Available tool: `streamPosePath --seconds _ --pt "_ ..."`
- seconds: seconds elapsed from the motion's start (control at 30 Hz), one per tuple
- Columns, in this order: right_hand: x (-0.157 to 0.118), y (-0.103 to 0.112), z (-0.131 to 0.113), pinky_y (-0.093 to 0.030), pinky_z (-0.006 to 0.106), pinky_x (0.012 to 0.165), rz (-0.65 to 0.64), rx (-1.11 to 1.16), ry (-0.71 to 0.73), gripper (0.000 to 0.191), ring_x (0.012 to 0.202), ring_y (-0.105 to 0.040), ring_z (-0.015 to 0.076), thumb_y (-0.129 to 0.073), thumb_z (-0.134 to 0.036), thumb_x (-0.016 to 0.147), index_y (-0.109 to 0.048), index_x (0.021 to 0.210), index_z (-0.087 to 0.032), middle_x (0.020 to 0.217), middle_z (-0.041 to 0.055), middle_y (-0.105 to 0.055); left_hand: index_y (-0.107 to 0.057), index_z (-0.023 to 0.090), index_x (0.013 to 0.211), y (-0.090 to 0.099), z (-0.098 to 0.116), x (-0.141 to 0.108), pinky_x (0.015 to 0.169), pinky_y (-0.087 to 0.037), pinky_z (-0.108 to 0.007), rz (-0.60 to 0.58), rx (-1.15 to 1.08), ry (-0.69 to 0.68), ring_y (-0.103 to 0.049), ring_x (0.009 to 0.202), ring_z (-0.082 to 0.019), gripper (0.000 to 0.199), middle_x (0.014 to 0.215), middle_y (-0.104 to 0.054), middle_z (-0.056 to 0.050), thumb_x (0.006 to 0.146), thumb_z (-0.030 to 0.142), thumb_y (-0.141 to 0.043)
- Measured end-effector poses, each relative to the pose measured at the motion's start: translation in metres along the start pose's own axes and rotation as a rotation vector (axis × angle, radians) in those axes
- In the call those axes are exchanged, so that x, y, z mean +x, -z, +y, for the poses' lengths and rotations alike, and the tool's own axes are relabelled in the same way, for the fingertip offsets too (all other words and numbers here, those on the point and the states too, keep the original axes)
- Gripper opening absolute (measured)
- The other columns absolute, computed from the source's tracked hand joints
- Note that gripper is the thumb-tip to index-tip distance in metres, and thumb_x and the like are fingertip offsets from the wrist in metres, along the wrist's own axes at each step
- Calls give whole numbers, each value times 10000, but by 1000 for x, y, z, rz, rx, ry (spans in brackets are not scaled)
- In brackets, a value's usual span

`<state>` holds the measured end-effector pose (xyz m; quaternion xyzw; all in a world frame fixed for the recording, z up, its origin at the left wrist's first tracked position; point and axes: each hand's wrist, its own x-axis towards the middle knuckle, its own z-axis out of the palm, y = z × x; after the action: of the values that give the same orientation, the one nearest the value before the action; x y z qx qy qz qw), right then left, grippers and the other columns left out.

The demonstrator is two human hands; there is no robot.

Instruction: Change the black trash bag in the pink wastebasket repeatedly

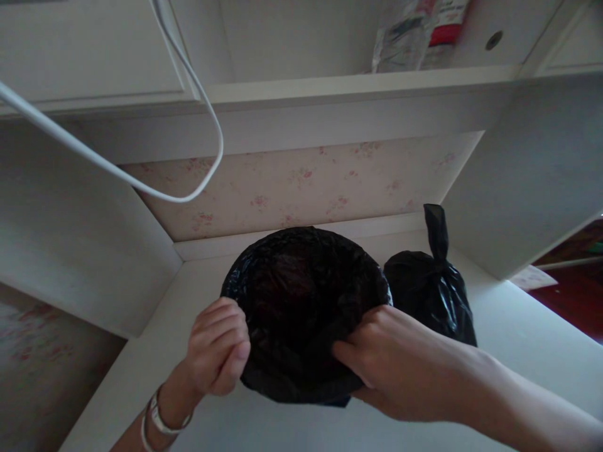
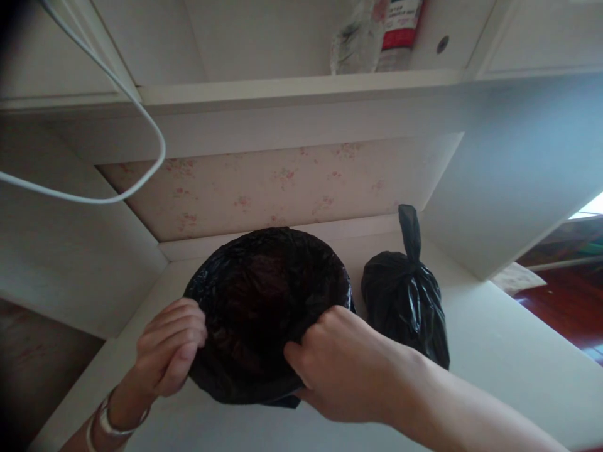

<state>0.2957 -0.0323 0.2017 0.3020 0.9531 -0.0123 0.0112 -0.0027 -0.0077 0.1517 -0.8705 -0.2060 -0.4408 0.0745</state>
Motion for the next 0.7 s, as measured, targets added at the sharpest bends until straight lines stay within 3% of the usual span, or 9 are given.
streamPosePath --seconds 0.1,0.2,0.33,0.43,0.53,0.7 --pt "6 -8 -11 -184 347 497 -36 -48 -14 216 535 -635 213 -719 -383 899 -703 799 -192 659 54 -721 -651 183 883 3 6 2 803 -562 -416 -14 99 -1 -708 780 -223 180 787 -756 -64 899 99 -493" --pt "14 -11 -27 -208 353 497 27 3 -63 177 530 -607 201 -681 -329 914 -694 810 -186 674 57 -718 -718 138 1018 -5 43 5 958 -530 -462 -22 216 -27 -737 970 -263 289 954 -808 -113 992 220 -442" --pt "18 -1 -33 -349 322 571 45 167 -54 190 681 -672 195 -620 -327 972 -702 888 -177 810 61 -753 -691 155 1009 -23 79 12 767 -543 -390 -76 241 75 -716 754 -211 203 809 -784 -70 993 195 -492" --pt "16 12 -20 -420 304 634 -28 292 -27 316 830 -732 228 -706 -498 905 -735 1005 -199 913 54 -781 -580 202 788 -30 73 14 611 -439 -377 -15 209 90 -565 551 -180 193 606 -650 -17 933 103 -500" --pt "13 21 -4 -461 319 659 -146 336 -14 534 896 -762 274 -811 -606 747 -750 1113 -223 993 56 -804 -468 233 704 -28 57 10 574 -352 -370 -8 166 86 -451 514 -170 240 532 -520 13 876 66 -484" --pt "14 28 -2 -337 324 477 -477 154 -45 427 643 -749 292 -772 -564 784 -810 893 -153 739 110 -790 -402 252 707 -24 38 3 541 -286 -370 17 67 9 -354 493 -172 253 502 -418 20 915 113 -365"
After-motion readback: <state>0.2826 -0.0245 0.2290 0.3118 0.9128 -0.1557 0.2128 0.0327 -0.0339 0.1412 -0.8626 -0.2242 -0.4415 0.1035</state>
